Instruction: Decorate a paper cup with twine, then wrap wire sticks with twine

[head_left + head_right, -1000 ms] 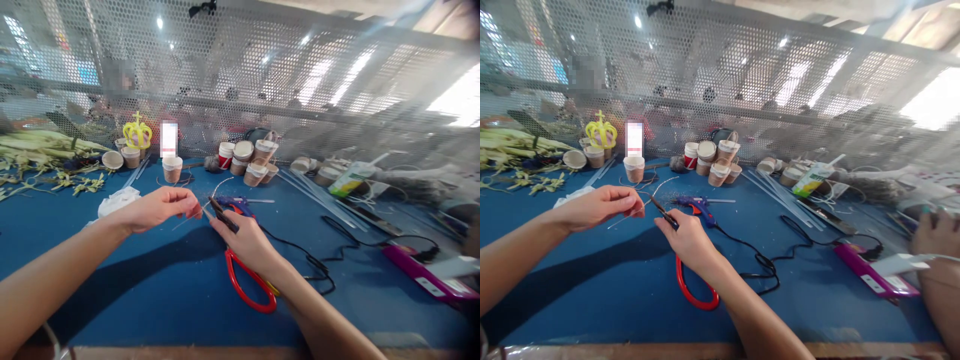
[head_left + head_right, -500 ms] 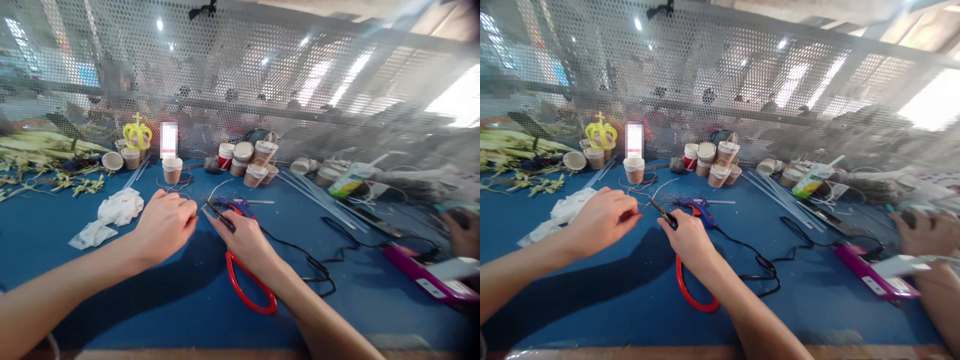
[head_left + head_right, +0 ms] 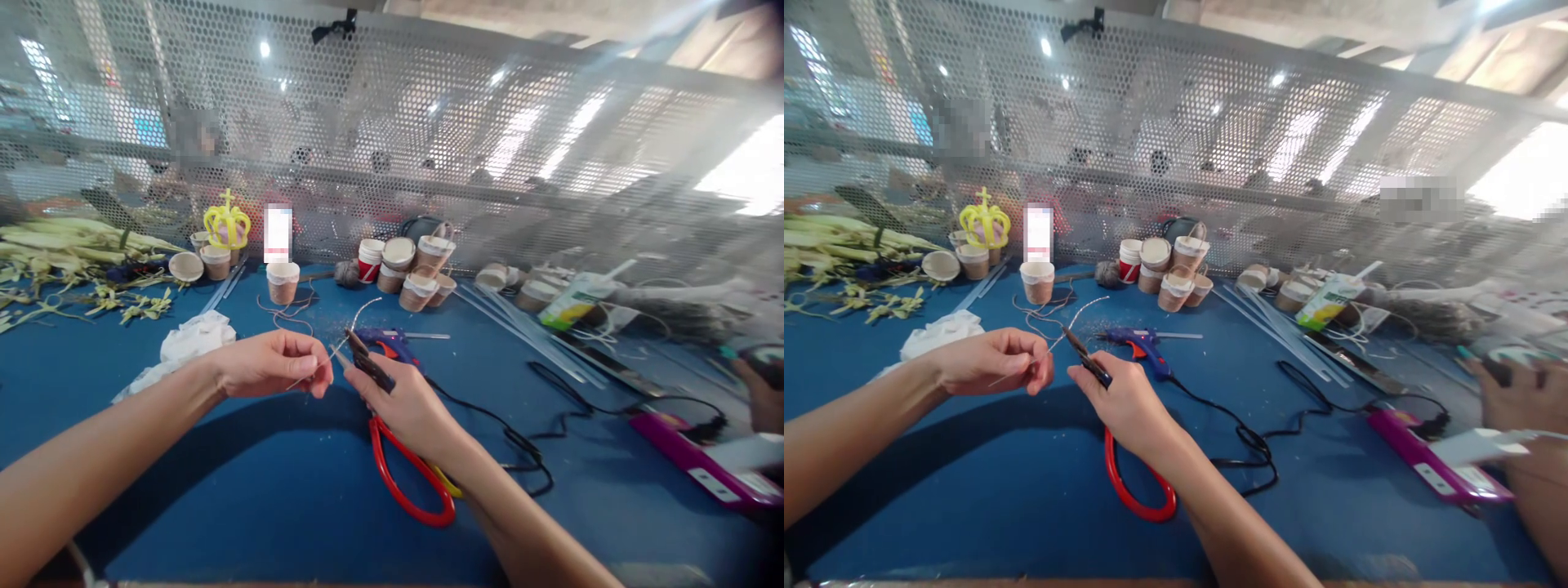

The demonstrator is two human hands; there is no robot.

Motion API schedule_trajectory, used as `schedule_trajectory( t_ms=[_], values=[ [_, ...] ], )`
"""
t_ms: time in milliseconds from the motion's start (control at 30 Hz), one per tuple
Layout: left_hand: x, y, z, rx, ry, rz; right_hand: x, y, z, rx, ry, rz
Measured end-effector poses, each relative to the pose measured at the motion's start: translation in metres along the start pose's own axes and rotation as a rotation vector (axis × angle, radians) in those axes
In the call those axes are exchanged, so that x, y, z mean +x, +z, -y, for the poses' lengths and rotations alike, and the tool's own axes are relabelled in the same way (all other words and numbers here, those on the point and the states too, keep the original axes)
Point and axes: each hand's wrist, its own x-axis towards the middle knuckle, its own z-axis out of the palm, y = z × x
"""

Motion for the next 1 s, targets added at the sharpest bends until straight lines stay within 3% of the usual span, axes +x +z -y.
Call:
schedule_trajectory(
  t_ms=[67, 133, 267, 333, 400, 600, 733, 800, 867, 933, 1000],
  values=[
    [0.0, 0.005, -0.004, 0.072, -0.012, -0.024, 0.0, 0.0, 0.0, -0.015, -0.002, 0.004],
    [-0.001, 0.013, -0.009, 0.288, -0.024, -0.125, 0.0, 0.001, 0.0, -0.057, 0.001, -0.021],
    [-0.002, 0.034, -0.016, 1.166, 0.078, -0.541, 0.003, 0.003, -0.001, -0.178, 0.056, -0.087],
    [-0.003, 0.041, -0.018, 1.438, 0.149, -0.642, 0.003, 0.003, 0.0, -0.195, 0.067, -0.097],
    [-0.004, 0.039, -0.022, 1.388, 0.116, -0.596, 0.003, 0.003, 0.0, -0.165, 0.061, -0.101],
    [-0.004, 0.002, -0.019, 0.41, -0.026, -0.121, 0.001, 0.001, 0.0, -0.031, 0.051, -0.017],
    [0.001, -0.004, -0.005, 0.117, -0.032, -0.002, 0.001, 0.001, -0.001, 0.0, 0.034, 0.021],
    [0.001, 0.001, -0.005, 0.151, -0.033, -0.007, 0.001, 0.001, -0.001, -0.009, 0.02, 0.022],
    [0.001, 0.011, -0.008, 0.38, -0.035, -0.105, 0.001, 0.002, -0.001, -0.052, 0.018, -0.007],
    [-0.001, 0.024, -0.011, 0.802, -0.029, -0.324, 0.002, 0.003, -0.002, -0.123, 0.039, -0.071],
    [-0.002, 0.036, -0.013, 1.28, 0.069, -0.593, 0.003, 0.005, -0.002, -0.189, 0.067, -0.129]
  ],
)
